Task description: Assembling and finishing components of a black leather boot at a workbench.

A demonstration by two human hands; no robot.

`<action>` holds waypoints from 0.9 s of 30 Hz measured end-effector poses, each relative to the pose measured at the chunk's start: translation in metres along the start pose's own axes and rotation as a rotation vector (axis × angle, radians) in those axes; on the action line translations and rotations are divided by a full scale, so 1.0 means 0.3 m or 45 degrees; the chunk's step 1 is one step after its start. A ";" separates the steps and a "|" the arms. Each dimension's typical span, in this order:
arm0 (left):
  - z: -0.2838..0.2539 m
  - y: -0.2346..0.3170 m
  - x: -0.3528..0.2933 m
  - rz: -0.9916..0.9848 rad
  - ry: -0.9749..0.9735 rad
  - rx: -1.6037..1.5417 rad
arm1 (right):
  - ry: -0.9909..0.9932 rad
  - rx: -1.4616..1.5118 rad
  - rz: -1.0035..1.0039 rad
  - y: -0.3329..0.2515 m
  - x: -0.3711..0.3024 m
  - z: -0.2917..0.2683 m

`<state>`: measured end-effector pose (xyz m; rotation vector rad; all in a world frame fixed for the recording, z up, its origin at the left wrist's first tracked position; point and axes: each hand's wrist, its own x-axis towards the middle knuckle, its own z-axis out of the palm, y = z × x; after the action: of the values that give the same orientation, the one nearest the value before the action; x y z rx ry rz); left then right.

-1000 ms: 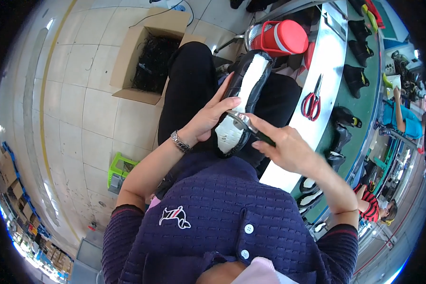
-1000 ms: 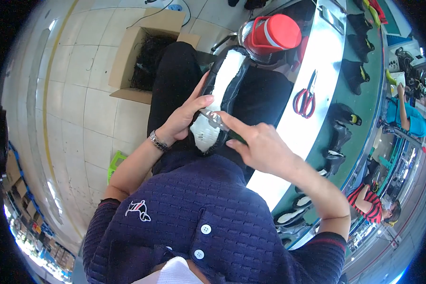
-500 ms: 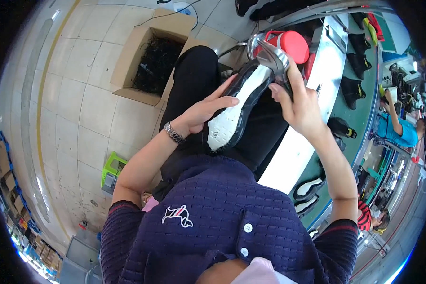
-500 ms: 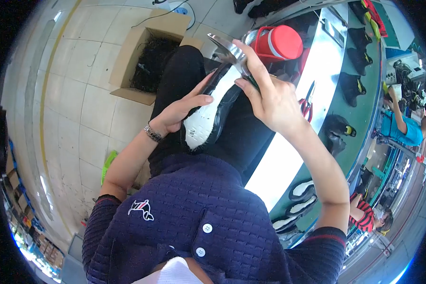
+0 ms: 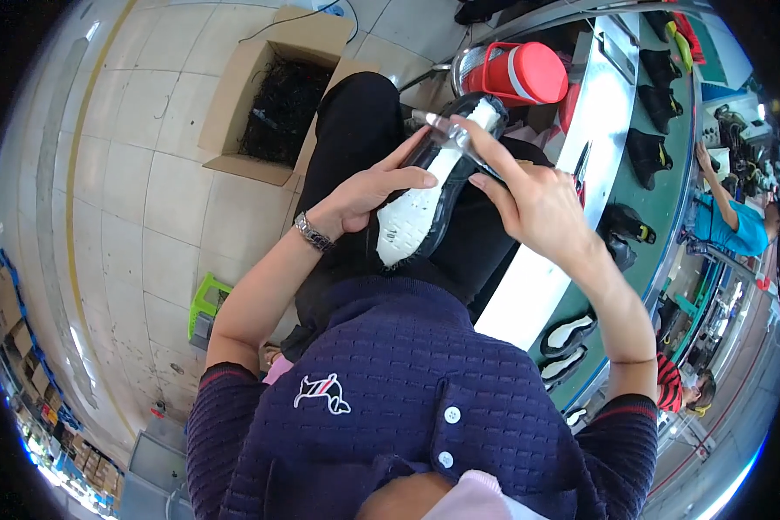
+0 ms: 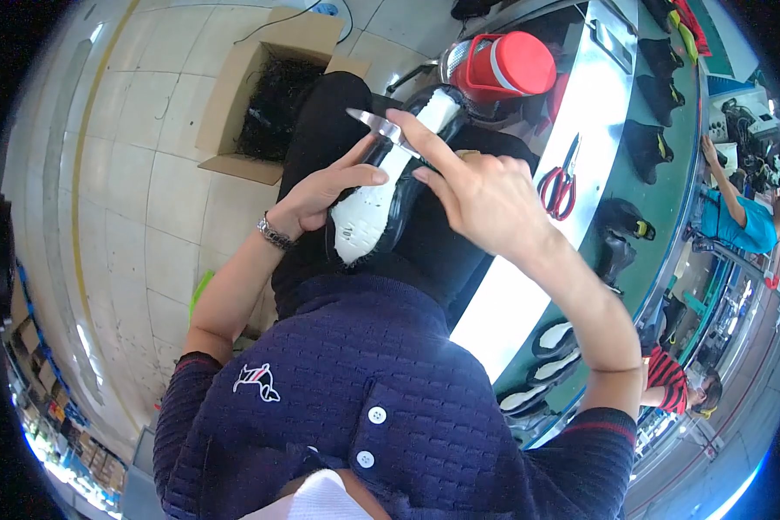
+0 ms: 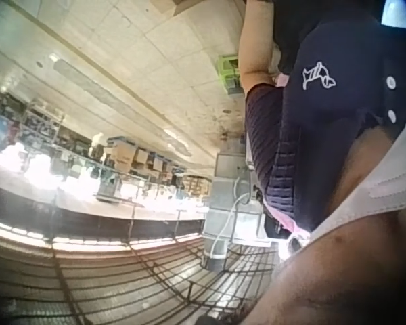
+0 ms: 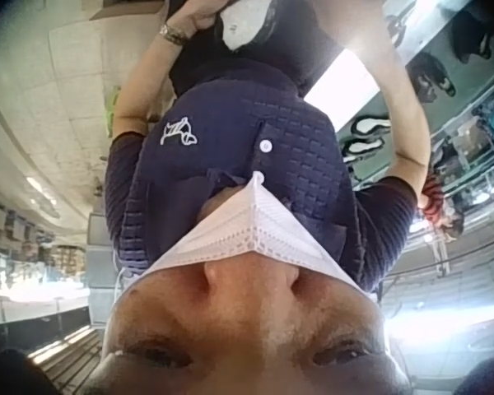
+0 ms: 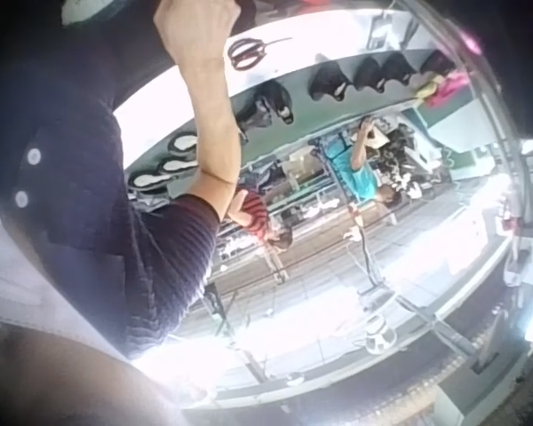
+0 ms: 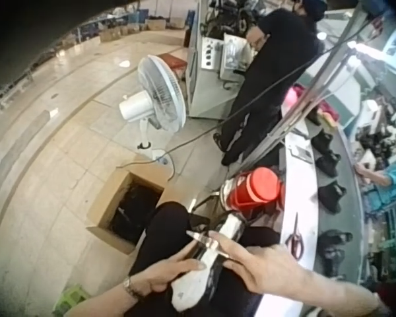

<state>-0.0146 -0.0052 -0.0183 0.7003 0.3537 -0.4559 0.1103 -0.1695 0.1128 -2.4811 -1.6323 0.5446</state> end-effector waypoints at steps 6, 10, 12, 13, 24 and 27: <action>0.007 0.034 0.012 -0.004 -0.093 -0.020 | -0.131 -0.032 0.089 -0.005 -0.034 0.069; -0.021 0.017 -0.006 0.008 -0.144 0.034 | 0.022 0.041 0.012 -0.079 -0.032 0.039; -0.030 0.001 -0.005 0.084 -0.234 0.136 | 0.058 0.030 0.037 -0.097 -0.044 0.059; -0.033 -0.006 -0.001 0.081 -0.238 0.136 | 0.059 0.030 0.042 -0.091 -0.045 0.063; 0.041 -0.162 -0.036 0.222 -0.070 -0.540 | -0.289 -0.327 -0.025 -0.198 -0.126 -0.005; 0.068 -0.155 -0.047 0.205 -0.015 -0.519 | -0.278 -0.626 -0.247 -0.221 -0.110 -0.004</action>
<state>-0.0469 -0.0466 -0.0220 0.3250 0.3624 -0.2242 0.0419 -0.1720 0.1410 -2.6052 -2.3039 0.4441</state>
